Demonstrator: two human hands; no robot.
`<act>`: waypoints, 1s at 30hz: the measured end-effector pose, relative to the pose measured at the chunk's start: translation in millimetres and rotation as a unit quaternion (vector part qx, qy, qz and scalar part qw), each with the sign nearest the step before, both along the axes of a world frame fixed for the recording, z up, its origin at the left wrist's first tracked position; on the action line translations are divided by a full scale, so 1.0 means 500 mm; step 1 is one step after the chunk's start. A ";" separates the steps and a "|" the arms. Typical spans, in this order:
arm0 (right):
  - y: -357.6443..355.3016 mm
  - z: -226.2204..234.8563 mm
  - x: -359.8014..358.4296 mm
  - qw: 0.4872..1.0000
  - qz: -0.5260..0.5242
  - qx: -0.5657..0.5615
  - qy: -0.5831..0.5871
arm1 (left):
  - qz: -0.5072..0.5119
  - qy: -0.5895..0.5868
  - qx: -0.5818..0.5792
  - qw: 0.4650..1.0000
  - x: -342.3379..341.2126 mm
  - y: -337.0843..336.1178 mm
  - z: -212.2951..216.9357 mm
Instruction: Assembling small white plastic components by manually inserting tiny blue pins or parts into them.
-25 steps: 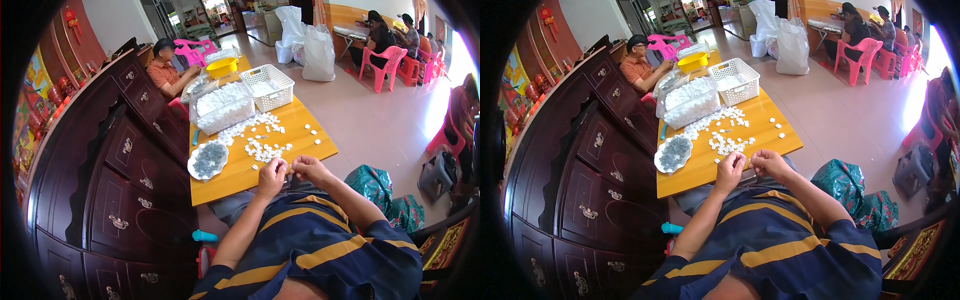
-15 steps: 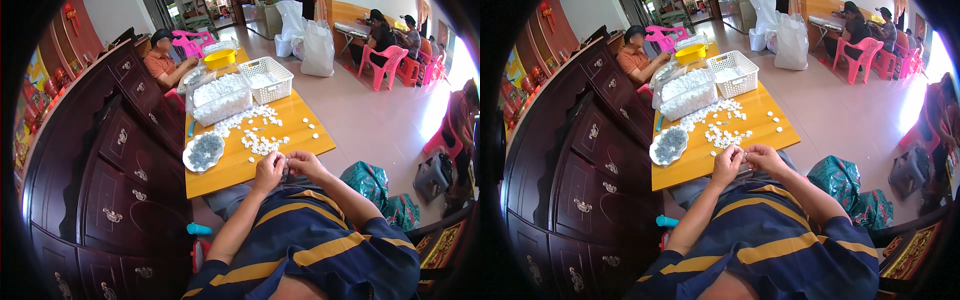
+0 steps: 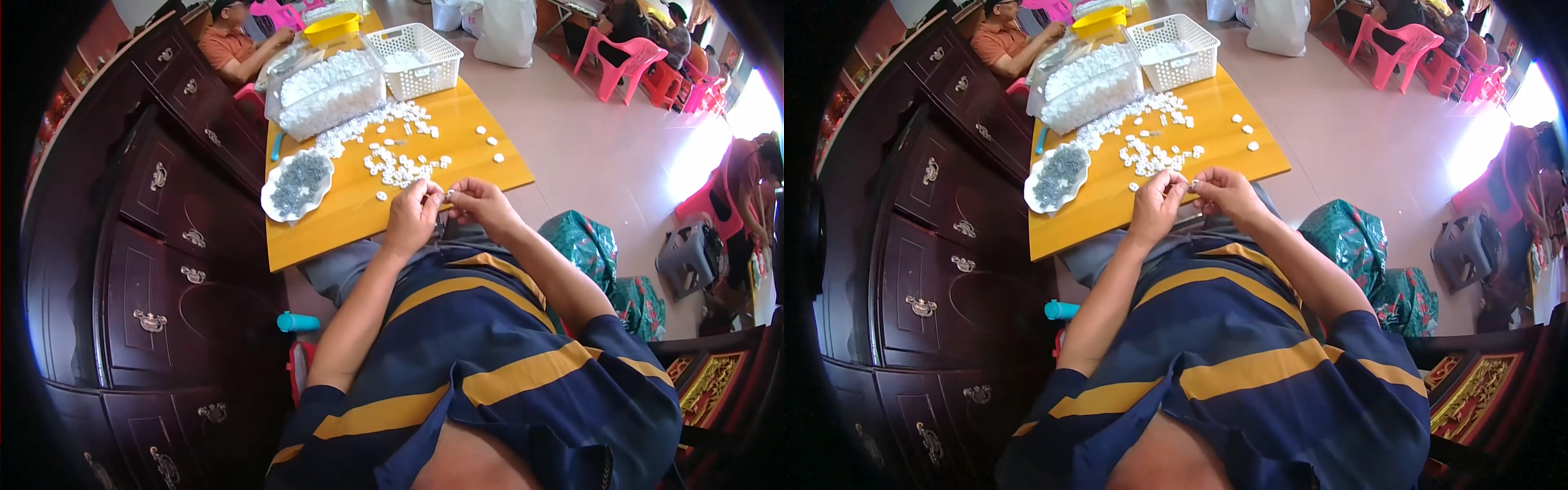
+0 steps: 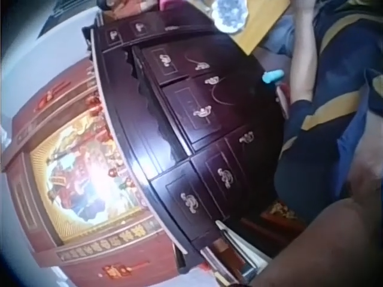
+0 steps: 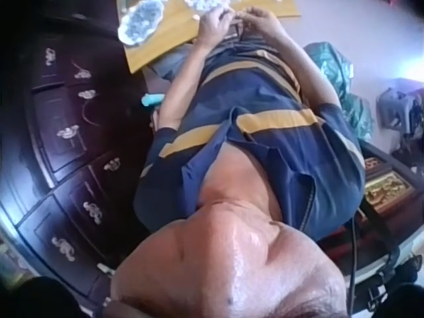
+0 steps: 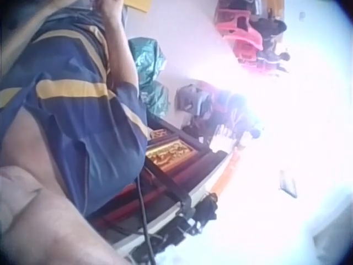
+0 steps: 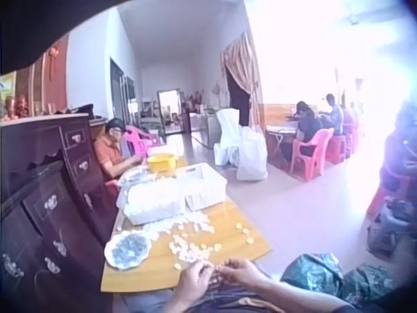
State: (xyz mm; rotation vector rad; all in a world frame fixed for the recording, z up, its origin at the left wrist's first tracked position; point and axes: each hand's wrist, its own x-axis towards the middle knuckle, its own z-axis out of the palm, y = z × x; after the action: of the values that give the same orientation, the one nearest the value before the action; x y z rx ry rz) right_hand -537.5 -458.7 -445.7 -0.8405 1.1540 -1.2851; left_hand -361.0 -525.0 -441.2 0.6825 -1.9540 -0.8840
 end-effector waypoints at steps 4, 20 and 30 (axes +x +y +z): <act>0.005 0.006 0.008 0.999 -0.023 0.008 0.026 | -0.003 0.002 0.005 1.000 0.002 0.003 -0.003; 0.007 0.000 0.008 0.999 -0.033 -0.028 0.010 | 0.010 -0.020 0.031 0.999 0.004 -0.002 -0.005; 0.007 0.000 0.008 0.997 -0.031 -0.045 0.047 | 0.007 -0.023 0.021 0.999 0.003 0.000 -0.009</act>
State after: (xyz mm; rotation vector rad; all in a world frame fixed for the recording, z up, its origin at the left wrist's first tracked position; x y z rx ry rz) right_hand -533.4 -455.3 -445.7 -0.9457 1.2125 -1.3692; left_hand -359.7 -525.0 -445.8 0.7463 -1.9735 -0.9096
